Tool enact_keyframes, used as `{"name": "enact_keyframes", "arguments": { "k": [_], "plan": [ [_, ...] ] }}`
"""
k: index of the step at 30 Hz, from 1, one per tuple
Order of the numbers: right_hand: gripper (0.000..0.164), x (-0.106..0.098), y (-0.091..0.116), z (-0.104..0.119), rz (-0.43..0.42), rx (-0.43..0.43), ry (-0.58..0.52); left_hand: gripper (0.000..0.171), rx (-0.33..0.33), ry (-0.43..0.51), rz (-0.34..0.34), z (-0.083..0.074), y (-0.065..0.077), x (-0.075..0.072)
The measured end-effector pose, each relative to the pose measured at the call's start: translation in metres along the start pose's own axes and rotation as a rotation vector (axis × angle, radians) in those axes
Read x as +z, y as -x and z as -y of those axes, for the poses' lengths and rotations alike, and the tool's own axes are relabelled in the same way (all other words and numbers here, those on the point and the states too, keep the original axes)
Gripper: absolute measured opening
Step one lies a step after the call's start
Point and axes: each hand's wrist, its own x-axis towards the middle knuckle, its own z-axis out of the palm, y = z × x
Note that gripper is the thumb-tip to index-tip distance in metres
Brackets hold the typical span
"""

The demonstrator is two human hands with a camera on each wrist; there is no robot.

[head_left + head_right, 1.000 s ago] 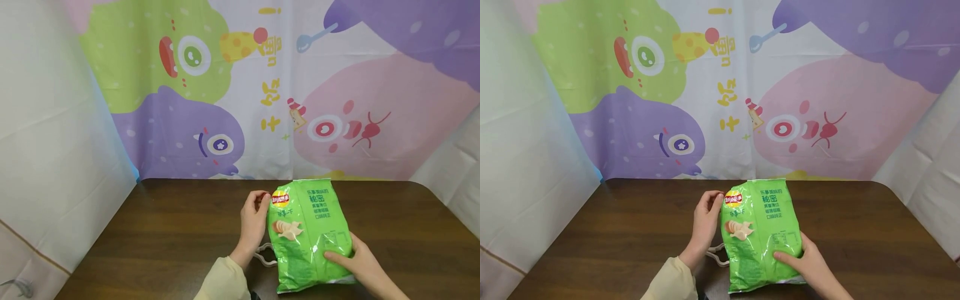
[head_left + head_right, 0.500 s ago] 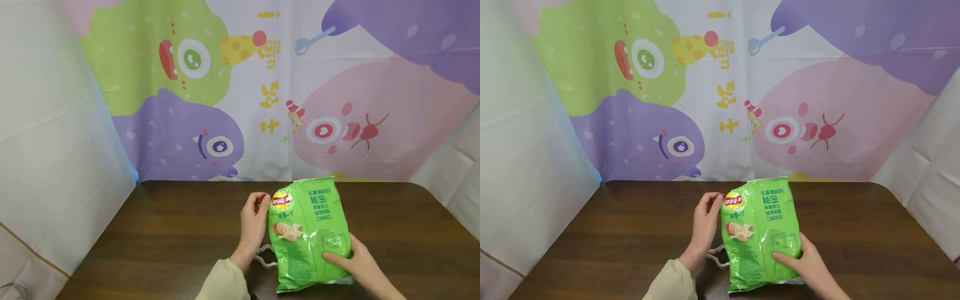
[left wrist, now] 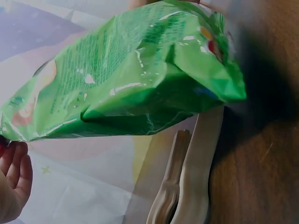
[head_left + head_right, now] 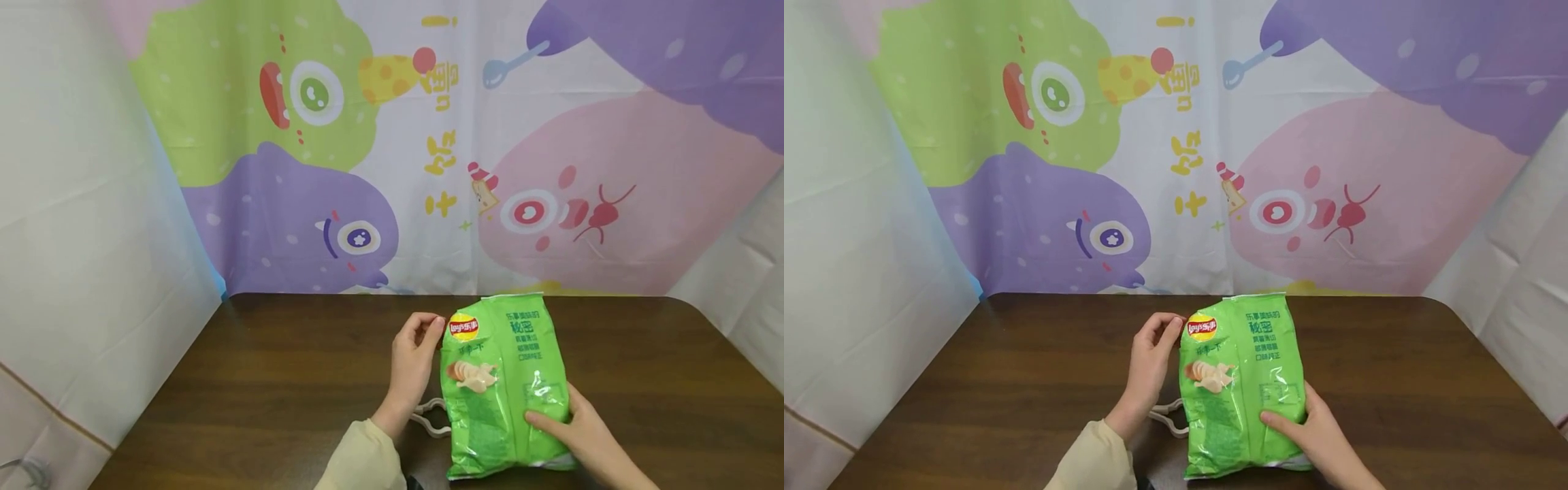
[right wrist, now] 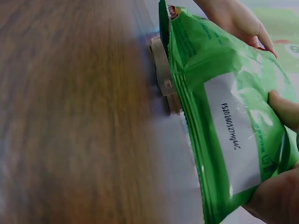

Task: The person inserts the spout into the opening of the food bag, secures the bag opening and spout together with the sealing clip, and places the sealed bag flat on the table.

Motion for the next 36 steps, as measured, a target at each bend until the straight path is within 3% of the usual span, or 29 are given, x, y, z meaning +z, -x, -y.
{"name": "enact_keyframes", "arguments": {
  "k": [6,13,25,33,36],
  "plan": [
    [0.061,0.003,-0.001,0.001,-0.046,0.042,0.023,0.018,-0.018,-0.004,0.050,0.000,0.000,-0.002],
    [0.055,0.005,0.002,-0.001,-0.087,-0.012,0.057,0.019,-0.067,-0.021,0.109,-0.001,0.003,-0.002],
    [0.051,0.005,0.000,-0.002,-0.162,-0.046,0.091,0.019,-0.040,0.091,0.079,0.000,0.000,-0.004],
    [0.051,0.007,-0.001,-0.002,-0.173,-0.025,0.073,0.022,-0.033,0.155,0.106,0.025,-0.008,-0.002],
    [0.051,0.006,-0.001,-0.003,-0.186,-0.017,0.087,0.022,-0.022,0.158,0.126,0.023,-0.006,0.000]
  ]
}}
